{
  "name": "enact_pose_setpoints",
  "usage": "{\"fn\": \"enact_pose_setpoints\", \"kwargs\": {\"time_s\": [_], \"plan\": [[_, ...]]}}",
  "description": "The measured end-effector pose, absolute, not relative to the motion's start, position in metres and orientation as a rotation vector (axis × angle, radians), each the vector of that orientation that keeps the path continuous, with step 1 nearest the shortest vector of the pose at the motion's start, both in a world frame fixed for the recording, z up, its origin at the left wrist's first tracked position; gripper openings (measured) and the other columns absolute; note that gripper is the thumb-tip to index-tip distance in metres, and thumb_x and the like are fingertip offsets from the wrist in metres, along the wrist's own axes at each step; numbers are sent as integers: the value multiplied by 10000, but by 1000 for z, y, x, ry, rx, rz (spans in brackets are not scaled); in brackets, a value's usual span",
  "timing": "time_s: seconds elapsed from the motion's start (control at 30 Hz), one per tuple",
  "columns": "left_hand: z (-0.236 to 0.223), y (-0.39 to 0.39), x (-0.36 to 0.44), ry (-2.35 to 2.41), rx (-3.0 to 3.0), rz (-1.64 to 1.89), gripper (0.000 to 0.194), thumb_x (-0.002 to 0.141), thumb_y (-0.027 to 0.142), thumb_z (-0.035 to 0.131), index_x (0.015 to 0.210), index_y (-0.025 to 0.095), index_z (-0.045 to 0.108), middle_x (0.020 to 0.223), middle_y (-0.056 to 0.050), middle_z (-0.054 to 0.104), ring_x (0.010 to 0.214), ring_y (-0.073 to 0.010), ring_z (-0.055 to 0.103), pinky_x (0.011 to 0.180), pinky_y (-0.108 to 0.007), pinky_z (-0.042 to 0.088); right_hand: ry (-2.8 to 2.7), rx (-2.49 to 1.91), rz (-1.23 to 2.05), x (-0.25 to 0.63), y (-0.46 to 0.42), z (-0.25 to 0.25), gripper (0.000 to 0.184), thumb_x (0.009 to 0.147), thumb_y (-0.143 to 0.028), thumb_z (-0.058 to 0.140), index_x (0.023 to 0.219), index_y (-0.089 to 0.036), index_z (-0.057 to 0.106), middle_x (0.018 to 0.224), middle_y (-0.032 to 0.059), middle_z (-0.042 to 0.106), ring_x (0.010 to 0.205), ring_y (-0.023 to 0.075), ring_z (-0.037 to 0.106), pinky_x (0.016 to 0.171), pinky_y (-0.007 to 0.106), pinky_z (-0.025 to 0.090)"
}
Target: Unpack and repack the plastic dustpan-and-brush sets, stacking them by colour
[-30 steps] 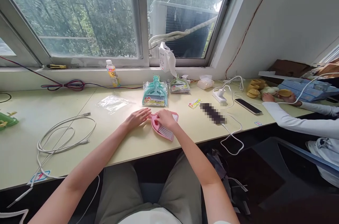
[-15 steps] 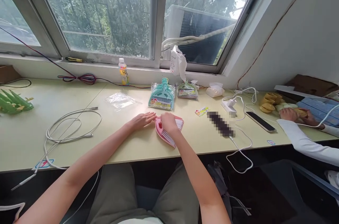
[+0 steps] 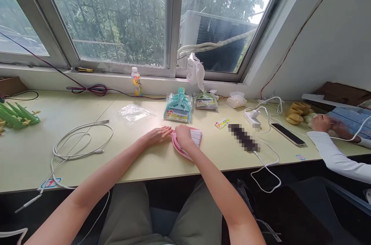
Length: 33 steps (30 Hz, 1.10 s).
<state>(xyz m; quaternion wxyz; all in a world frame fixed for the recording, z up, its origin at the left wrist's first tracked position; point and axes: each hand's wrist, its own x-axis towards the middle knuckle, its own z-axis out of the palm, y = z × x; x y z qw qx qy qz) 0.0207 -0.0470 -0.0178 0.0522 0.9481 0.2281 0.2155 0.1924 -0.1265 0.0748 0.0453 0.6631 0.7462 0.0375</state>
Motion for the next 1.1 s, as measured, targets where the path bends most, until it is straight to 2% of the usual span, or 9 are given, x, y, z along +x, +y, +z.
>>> {"fn": "enact_pose_setpoints", "kwargs": {"time_s": [0.23, 0.37, 0.47, 0.6, 0.67, 0.77, 0.9, 1.0, 1.1], "plan": [[-14, -50, 24, 651, 2726, 818, 335, 901, 166, 447, 1141, 173, 681, 1289, -185, 664, 1248, -287, 610, 1130, -490, 410, 2323, 2057, 100, 202, -134, 64, 189, 868, -86, 580, 947, -103, 751, 986, 171, 746, 903, 249, 715, 715, 268, 463], [-9, -46, 24, 917, 2494, 1178, 490, 850, 226, 597, 1337, 184, 563, 1452, -173, 534, 1376, -308, 477, 1167, -563, 326, 2411, 2176, 31, 204, -133, 62, 207, 909, -256, 571, 947, -160, 750, 978, 114, 756, 915, 223, 702, 713, 259, 442], [-6, -42, 25, 1033, 1966, 1271, 683, 820, 380, 674, 1435, 179, 455, 1446, -201, 518, 1283, -323, 551, 1021, -528, 481, 2393, 2332, -53, 195, -122, 67, 235, 889, -365, 597, 954, -194, 744, 957, 76, 759, 903, 210, 699, 707, 254, 439], [3, -47, 26, 823, 1438, 985, 561, 883, 584, 553, 1290, 199, 588, 1174, -128, 698, 1013, -277, 700, 846, -413, 568, 2392, 2500, -83, 173, -98, 73, 316, 917, -433, 566, 1010, -179, 730, 1010, 97, 752, 935, 204, 693, 728, 250, 441], [8, -52, 25, 750, 1359, 899, 533, 839, 571, 634, 1205, 185, 634, 1118, -110, 720, 1004, -281, 703, 854, -396, 562, 2431, 2504, -136, 166, -88, 73, 294, 916, -419, 583, 1002, -182, 734, 1012, 98, 754, 935, 204, 692, 724, 246, 435], [14, -54, 20, 733, 1326, 900, 586, 730, 430, 787, 1233, 183, 613, 1185, -112, 707, 1078, -291, 681, 909, -400, 546, 2506, 2563, -170, 177, -80, 68, 291, 958, -404, 525, 1003, -211, 738, 995, 75, 759, 917, 194, 689, 711, 238, 426], [15, -49, 11, 709, 1302, 942, 591, 722, 379, 786, 1247, 178, 603, 1268, -148, 675, 1146, -319, 656, 946, -438, 545, 2331, 2909, 164, 243, -75, 62, 420, 1033, -319, 300, 1182, -203, 675, 1129, 107, 729, 976, 211, 674, 785, 276, 447], [13, -45, 9, 754, 1273, 949, 546, 751, 389, 762, 1226, 172, 603, 1245, -167, 683, 1097, -330, 679, 896, -464, 573, 2131, 2923, 315, 309, -77, 49, 465, 1018, -291, 299, 1384, -140, 543, 1438, 172, 553, 1328, 261, 496, 1011, 355, 411], [13, -45, 10, 757, 1233, 969, 554, 742, 372, 782, 1223, 161, 606, 1234, -167, 687, 1098, -334, 678, 904, -467, 574, 1919, 2737, 40, 353, -88, 27, 603, 1014, -383, 315, 1518, -55, 350, 1606, 216, 300, 1528, 294, 178, 1186, 512, 212]]}}
